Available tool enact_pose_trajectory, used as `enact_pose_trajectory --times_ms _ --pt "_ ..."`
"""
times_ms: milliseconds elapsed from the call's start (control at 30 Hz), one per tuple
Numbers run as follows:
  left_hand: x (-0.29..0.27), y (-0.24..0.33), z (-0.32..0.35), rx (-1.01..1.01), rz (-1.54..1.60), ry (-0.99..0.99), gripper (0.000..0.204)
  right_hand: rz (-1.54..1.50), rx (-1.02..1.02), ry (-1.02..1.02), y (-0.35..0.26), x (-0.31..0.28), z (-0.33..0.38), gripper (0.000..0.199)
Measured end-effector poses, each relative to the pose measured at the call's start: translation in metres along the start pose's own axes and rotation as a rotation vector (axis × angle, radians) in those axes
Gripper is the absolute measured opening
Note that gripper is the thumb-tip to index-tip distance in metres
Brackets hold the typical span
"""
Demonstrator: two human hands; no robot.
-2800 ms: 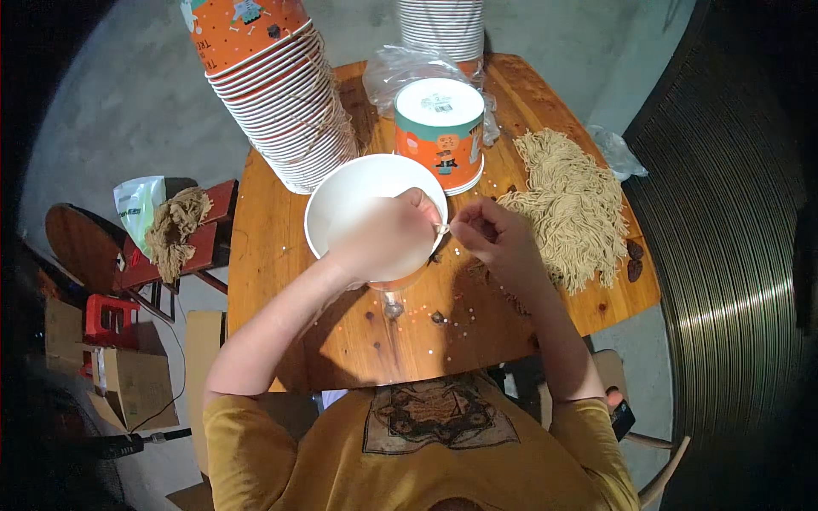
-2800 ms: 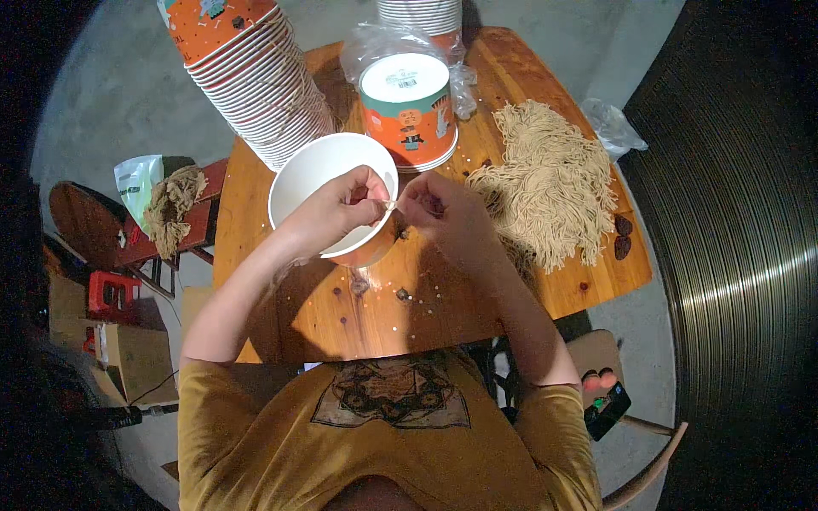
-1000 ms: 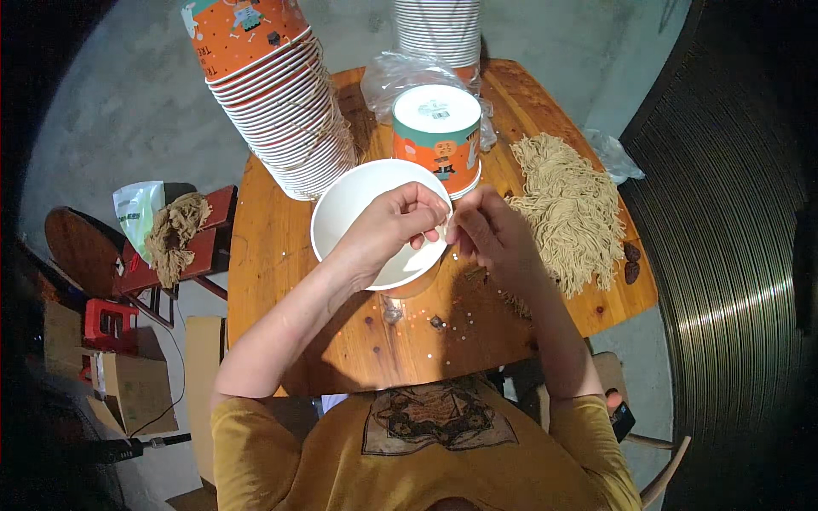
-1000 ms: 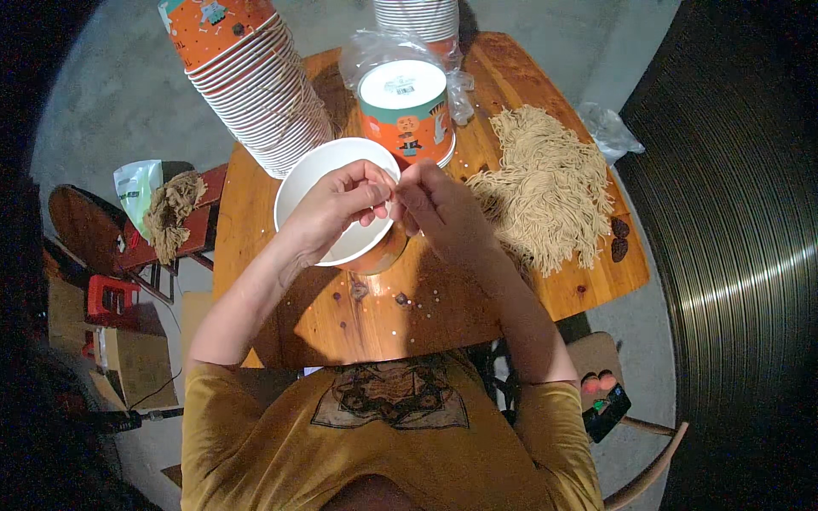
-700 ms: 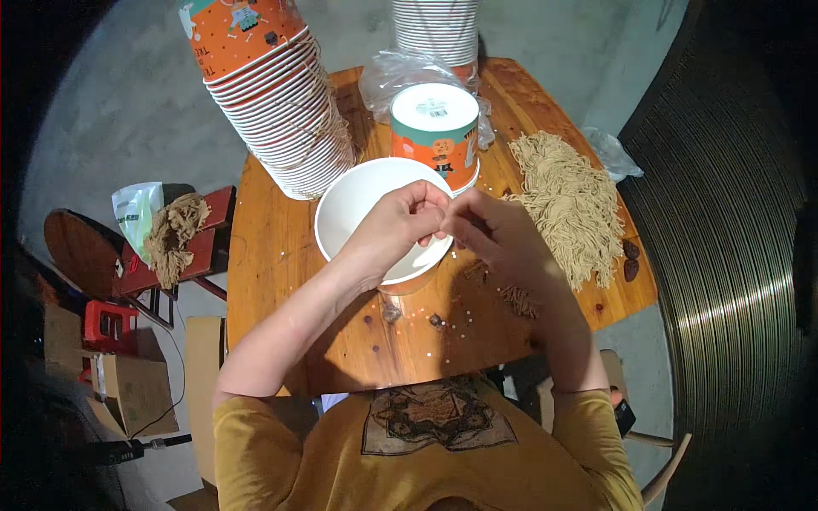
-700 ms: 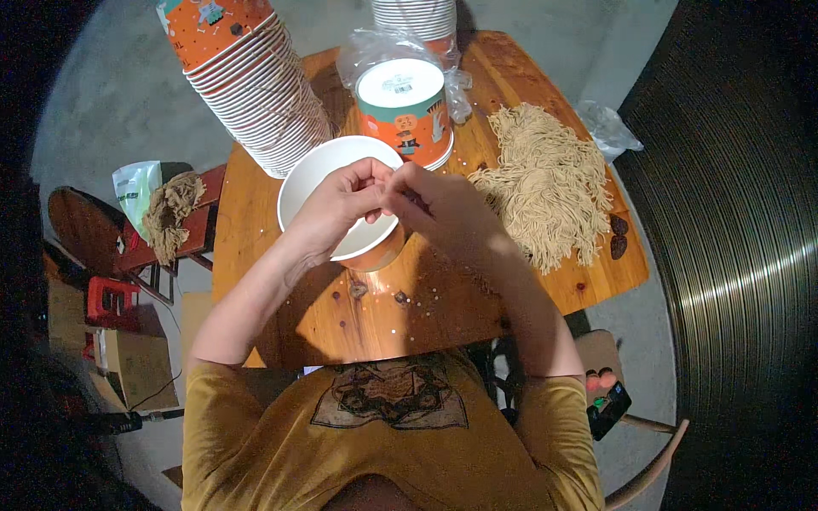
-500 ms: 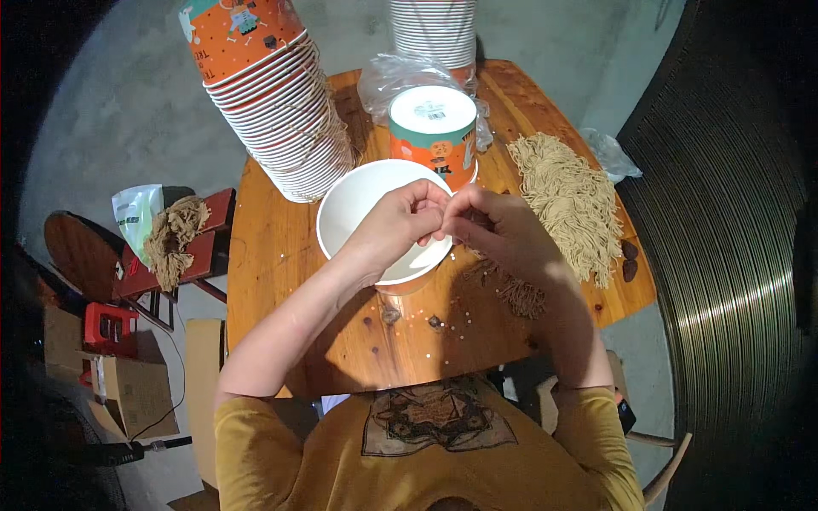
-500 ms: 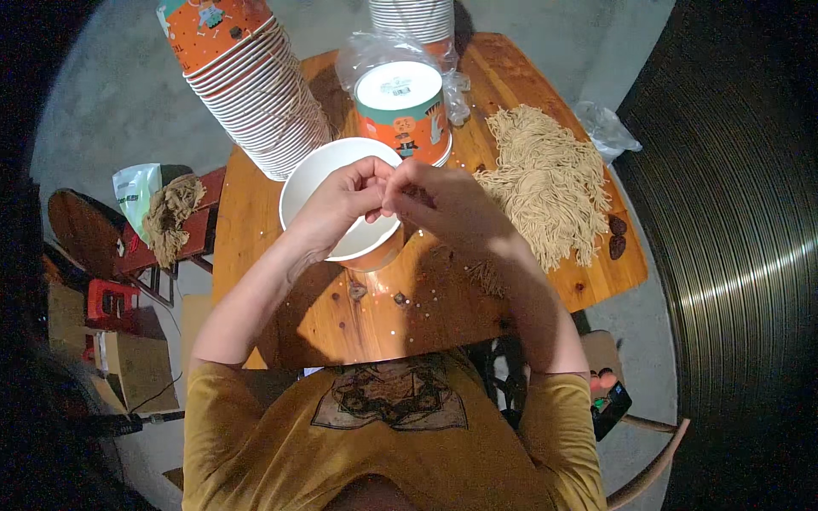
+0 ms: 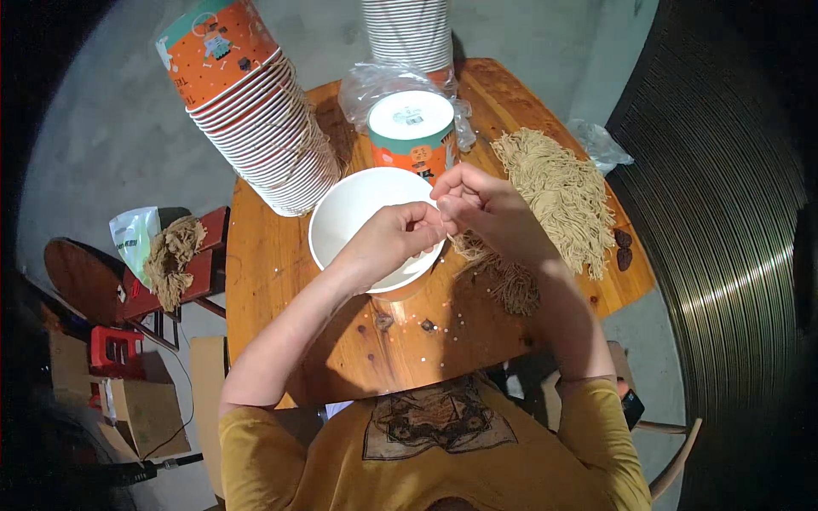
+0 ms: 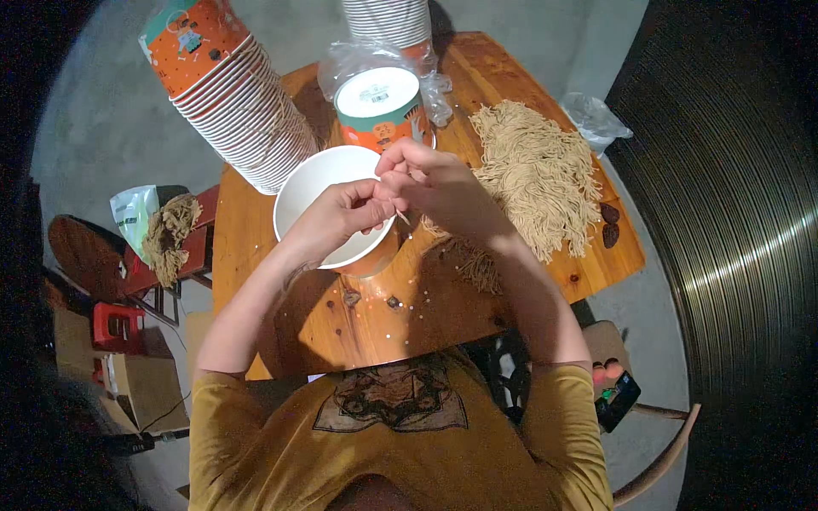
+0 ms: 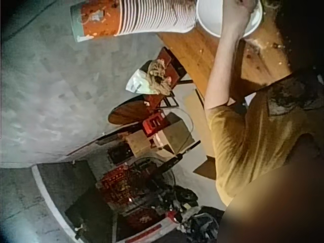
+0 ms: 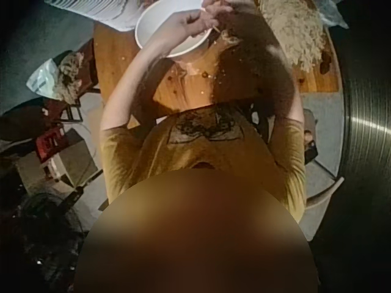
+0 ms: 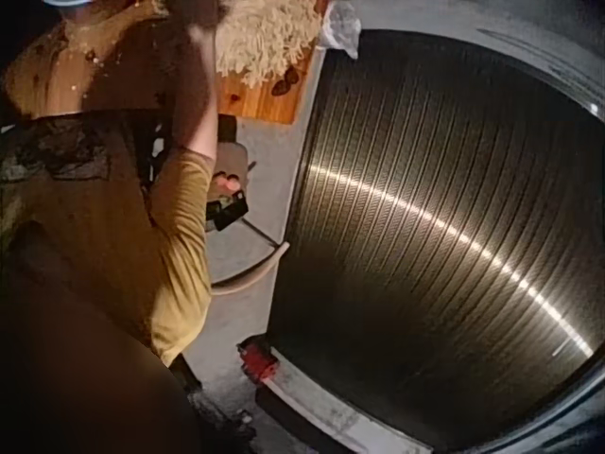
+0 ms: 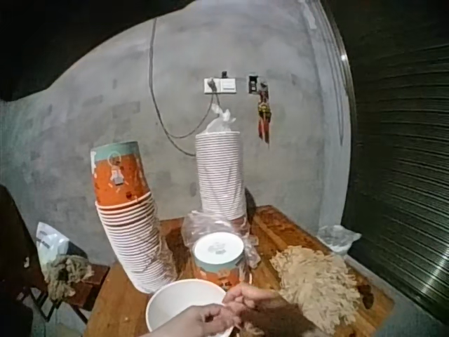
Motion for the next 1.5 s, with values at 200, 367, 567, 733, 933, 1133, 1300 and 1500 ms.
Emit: enact_pose_trajectory --times_ms 200,367,567,733,933,1133,1300,1500 --pt "0.003 0.006 0.002 -0.108 0.139 0.013 0.017 -0.083 0.032 0.142 0.019 -0.008 0.006 0.013" --pt "0.002 0.004 0.000 -0.136 0.163 0.026 0.017 0.257 0.206 0.144 0.021 -0.006 0.033 0.018" --pt "0.003 0.000 -0.004 -0.122 0.214 0.016 0.015 0.133 0.273 0.225 0.036 0.003 0.043 0.027" --pt "0.003 -0.001 0.000 -0.368 0.409 -0.035 0.012 0.070 0.216 0.313 0.028 0.014 0.048 0.024" --pt "0.008 0.003 0.000 -0.540 0.510 -0.062 0.014 0.238 -0.090 0.430 0.008 0.021 0.048 0.017" --pt "0.009 0.008 -0.005 -0.408 0.460 -0.044 0.014 0.221 -0.071 0.380 0.024 0.003 0.049 0.018" --pt "0.007 0.004 -0.004 -0.309 0.424 -0.038 0.015 -0.305 0.305 0.405 0.044 -0.005 0.043 0.017" --pt "0.009 0.006 -0.005 -0.220 0.384 -0.041 0.019 -0.022 0.080 0.290 0.037 -0.004 0.035 0.023"
Point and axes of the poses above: each hand's wrist, its own z-axis away from the middle knuckle, its own x-axis out of the palm, y = z × x, the point moved 6 cm from there along -z, towards the middle knuckle, and after that the axes turned 7 degrees about y, right-handed, at the moved point
